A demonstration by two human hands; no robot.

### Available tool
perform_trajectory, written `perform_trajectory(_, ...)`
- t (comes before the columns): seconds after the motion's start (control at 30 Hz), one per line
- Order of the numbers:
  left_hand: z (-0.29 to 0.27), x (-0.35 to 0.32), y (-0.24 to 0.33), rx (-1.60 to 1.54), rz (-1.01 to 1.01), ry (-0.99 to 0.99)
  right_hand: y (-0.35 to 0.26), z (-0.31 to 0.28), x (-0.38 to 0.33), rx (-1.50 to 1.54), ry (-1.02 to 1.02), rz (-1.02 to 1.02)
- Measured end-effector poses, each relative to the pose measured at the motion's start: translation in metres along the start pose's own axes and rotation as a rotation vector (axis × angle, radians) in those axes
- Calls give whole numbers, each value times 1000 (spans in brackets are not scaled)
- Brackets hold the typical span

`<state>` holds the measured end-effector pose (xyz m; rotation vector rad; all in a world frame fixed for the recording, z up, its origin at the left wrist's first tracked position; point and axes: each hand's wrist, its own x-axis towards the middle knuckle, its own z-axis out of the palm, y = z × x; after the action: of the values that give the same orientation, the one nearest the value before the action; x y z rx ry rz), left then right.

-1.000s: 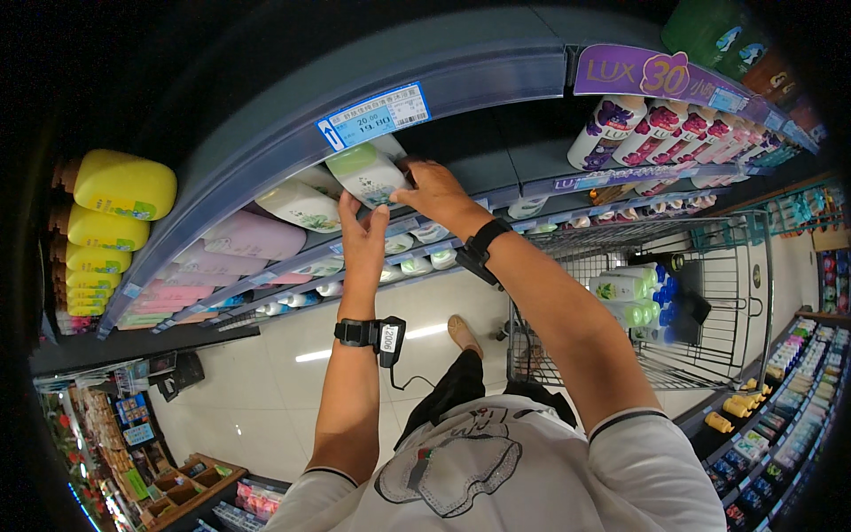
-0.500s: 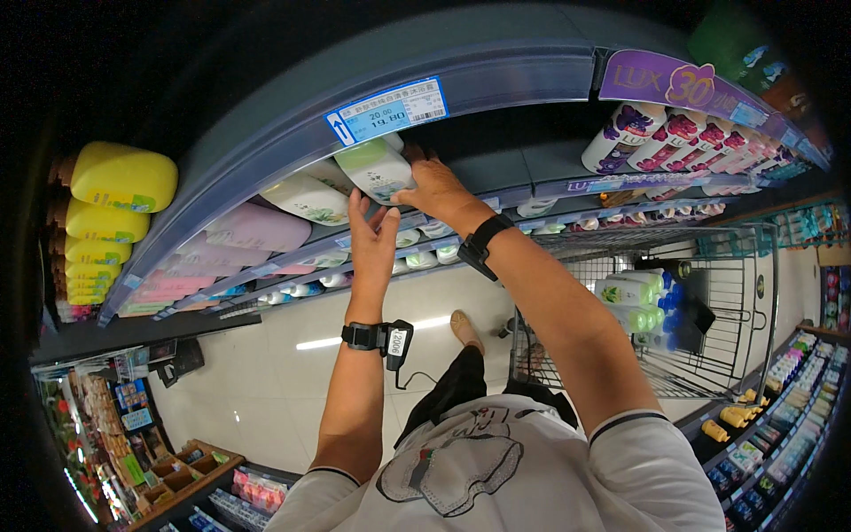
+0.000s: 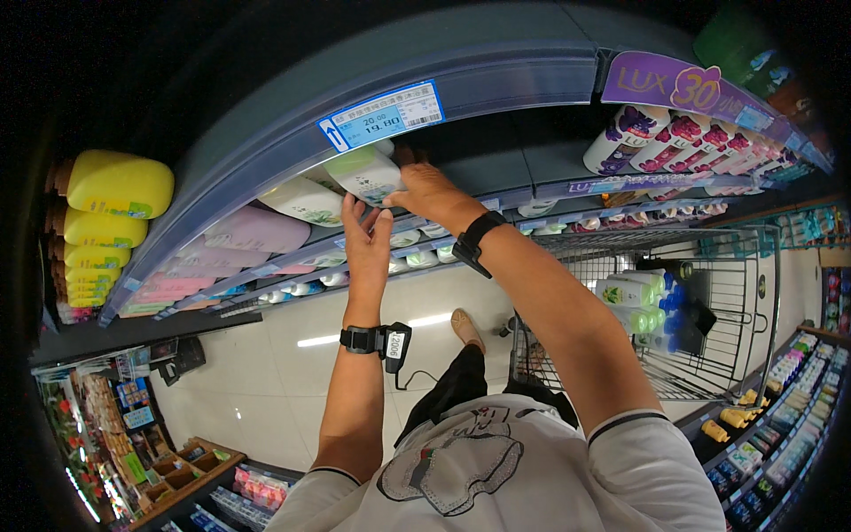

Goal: The person picks up bottles of lotion and shampoo from the shelves and places them into a shopping cart. They also lift a water bottle to their mouth to take a drink.

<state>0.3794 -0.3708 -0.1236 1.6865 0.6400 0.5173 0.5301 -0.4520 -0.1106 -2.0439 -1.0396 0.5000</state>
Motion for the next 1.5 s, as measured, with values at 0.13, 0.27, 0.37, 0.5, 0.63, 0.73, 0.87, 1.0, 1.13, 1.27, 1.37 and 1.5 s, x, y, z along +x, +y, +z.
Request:
perform_trajectory(0.13, -2, -1, -2, 9, 16, -4, -1, 1, 2, -14, -35, -9)
perform_trajectory(0.27, -5, 0, -7, 25, 30, 21, -1, 6, 5, -4, -50, -5)
perform_trajectory(0.37, -7, -1, -6, 44, 25, 28, 0, 10, 7, 9, -55, -6)
perform_trajectory(0.5, -7, -3, -6, 66, 21, 21, 6, 12, 10, -5, -54, -31)
perform_trajectory(0.63, -3, -10, -3, 79, 14, 7, 2, 12, 3, -30, -34, -9)
perform_trajectory(0.73, 1, -25, 0, 77, -13, -12, -1, 11, -24, -18, 188, 45)
perform_trajectory(0.87, 14, -52, 2, 117, -60, -99, 7, -20, -97, 331, 197, 144)
perform_trajectory(1.0, 32, -84, -22, 176, -112, -278, 54, -29, -183, 376, 282, 210)
perform_trajectory(1.13, 63, -124, -13, 138, -159, -383, 98, -49, -276, 431, 285, 439)
perform_trajectory(1.27, 96, -149, -5, 150, -215, -512, 162, -59, -368, 421, 488, 594)
perform_trajectory(1.37, 121, -165, 7, 147, -205, -575, 232, -64, -431, 383, 591, 811)
perform_trajectory(1.5, 143, -185, 17, 154, -204, -603, 304, -73, -493, -8, 587, 1032)
